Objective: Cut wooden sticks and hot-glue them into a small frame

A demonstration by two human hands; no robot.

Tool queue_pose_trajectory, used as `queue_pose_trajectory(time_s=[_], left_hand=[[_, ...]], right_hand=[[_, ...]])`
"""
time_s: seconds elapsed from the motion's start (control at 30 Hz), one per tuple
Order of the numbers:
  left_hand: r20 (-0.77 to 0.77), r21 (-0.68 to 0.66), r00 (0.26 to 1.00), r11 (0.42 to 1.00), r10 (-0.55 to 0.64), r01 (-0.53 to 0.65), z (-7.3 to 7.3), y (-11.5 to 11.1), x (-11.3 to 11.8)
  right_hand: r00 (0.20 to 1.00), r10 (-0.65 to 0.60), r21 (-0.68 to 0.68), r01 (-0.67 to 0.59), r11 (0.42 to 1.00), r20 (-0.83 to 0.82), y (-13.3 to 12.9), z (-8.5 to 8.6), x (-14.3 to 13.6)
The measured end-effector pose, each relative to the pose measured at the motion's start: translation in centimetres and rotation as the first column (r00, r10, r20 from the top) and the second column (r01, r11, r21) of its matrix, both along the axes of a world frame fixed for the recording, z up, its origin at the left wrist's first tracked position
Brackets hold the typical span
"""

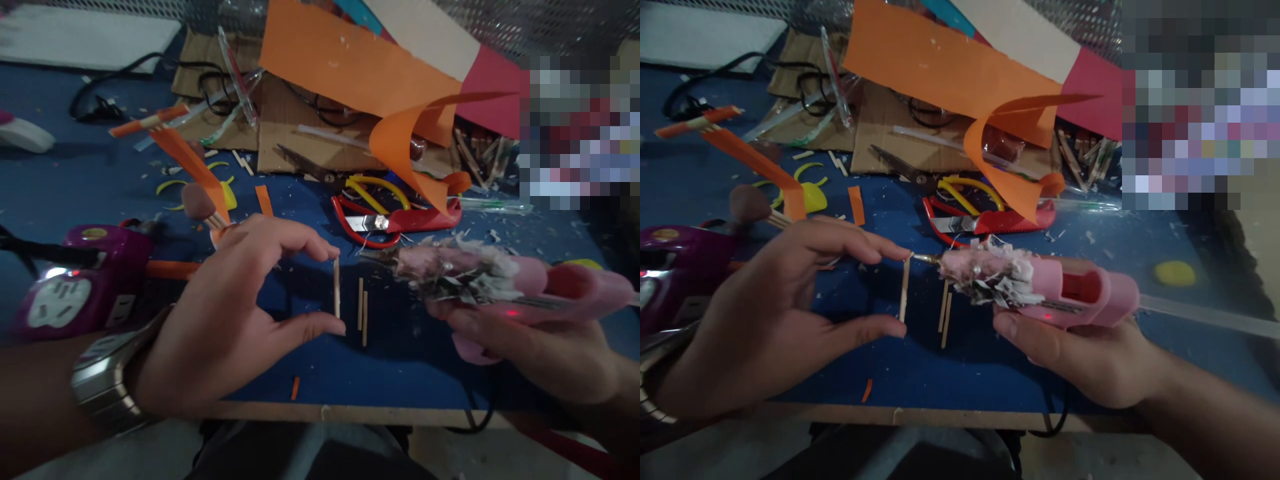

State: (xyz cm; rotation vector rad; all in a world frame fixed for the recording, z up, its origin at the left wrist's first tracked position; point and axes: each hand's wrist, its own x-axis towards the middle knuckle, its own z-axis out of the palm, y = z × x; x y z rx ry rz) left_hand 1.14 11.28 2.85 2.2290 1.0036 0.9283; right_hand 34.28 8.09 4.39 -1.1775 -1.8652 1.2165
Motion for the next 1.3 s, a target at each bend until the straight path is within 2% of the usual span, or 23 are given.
queue_pose_trajectory(time_s=[0.07,0.2,0.47,0.67,0.8,0.93,1.13,1.3], left_hand=[[-0.078,0.018,0.997,1.0,0.011,-0.009,-0.1,0.0,0.2],[-0.226,-0.008,0.973,0.999,0.048,-0.051,0.1,-0.4,0.8],[-0.317,0.043,0.948,0.999,-0.003,0.018,0.2,-0.7,2.4],[-0.327,0.039,0.945,0.999,0.002,0.011,0.3,-0.9,3.0],[-0.34,0.078,0.94,0.997,0.013,0.015,0.1,-0.9,2.8],[-0.374,0.137,0.927,0.99,0.012,0.042,0.1,-0.9,2.7],[-0.421,0.208,0.907,0.976,0.027,0.068,0.4,-0.8,2.8],[-0.441,0.233,0.898,0.964,-0.01,0.125,0.4,-0.8,2.8]], right_hand=[[0.998,-0.053,-0.012,0.052,0.999,-0.027,-0.4,-0.6,0.3],[0.959,-0.282,-0.071,0.28,0.957,-0.019,-0.9,-1.2,0.1],[0.991,-0.129,-0.141,0.132,0.981,0.026,0.2,0.4,-2.1],[0.995,0.018,-0.025,-0.015,1.0,0.102,-0.2,0.2,-2.7],[0.986,-0.007,0.049,-0.001,0.999,0.166,-0.3,-0.2,-2.6],[0.986,0.004,0.055,-0.014,0.998,0.167,-0.3,-0.4,-2.4],[0.976,-0.008,0.103,-0.014,0.995,0.216,-0.4,0.1,-2.7],[0.963,-0.06,0.121,0.029,0.992,0.264,-0.4,0.3,-3.0]])
